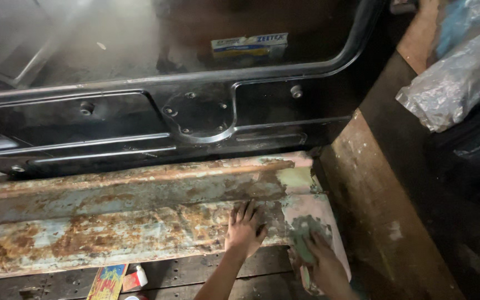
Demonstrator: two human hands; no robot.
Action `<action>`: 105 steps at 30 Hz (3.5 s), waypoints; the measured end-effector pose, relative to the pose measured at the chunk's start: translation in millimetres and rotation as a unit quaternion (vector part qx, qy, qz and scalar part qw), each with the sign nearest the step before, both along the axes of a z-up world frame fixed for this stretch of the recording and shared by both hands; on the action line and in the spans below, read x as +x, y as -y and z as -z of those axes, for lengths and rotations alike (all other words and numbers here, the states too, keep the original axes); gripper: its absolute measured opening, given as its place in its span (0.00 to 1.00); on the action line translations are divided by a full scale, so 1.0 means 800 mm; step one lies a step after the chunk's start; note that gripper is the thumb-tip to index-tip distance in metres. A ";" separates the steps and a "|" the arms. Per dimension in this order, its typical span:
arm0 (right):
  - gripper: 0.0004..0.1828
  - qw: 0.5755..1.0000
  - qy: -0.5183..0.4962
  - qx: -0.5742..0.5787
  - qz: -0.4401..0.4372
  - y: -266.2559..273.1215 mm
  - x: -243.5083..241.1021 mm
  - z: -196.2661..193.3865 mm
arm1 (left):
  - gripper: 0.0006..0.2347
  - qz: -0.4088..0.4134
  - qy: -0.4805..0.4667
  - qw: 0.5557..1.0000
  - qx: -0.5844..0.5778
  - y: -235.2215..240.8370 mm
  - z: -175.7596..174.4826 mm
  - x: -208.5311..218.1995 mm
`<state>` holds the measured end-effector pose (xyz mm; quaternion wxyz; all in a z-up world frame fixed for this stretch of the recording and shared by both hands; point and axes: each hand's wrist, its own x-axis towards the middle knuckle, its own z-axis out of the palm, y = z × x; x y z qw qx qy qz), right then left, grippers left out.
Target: The person sands a rusted metal car part with a sanding block, moving the block back and forth across the surface to remove rust and old paint. The person holds the part steady with the left hand while sanding with the right hand.
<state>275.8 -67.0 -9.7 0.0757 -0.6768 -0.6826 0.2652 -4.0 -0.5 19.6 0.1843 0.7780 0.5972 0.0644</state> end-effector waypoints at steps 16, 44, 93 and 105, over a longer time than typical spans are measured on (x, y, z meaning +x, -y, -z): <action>0.38 0.998 0.054 -0.020 -0.013 0.018 -0.006 -0.016 | 0.29 0.000 0.027 0.998 0.054 0.003 0.006 -0.002; 0.27 0.996 -0.026 0.044 0.069 -0.001 0.004 0.006 | 0.28 -0.007 0.010 0.999 0.048 0.003 0.002 0.000; 0.37 0.993 -0.021 0.119 -0.012 0.085 0.009 -0.019 | 0.27 0.030 -0.012 0.998 0.057 0.000 0.040 0.027; 0.42 0.984 -0.016 0.162 -0.068 0.054 0.024 0.013 | 0.33 0.129 0.002 0.990 0.056 -0.004 0.023 0.054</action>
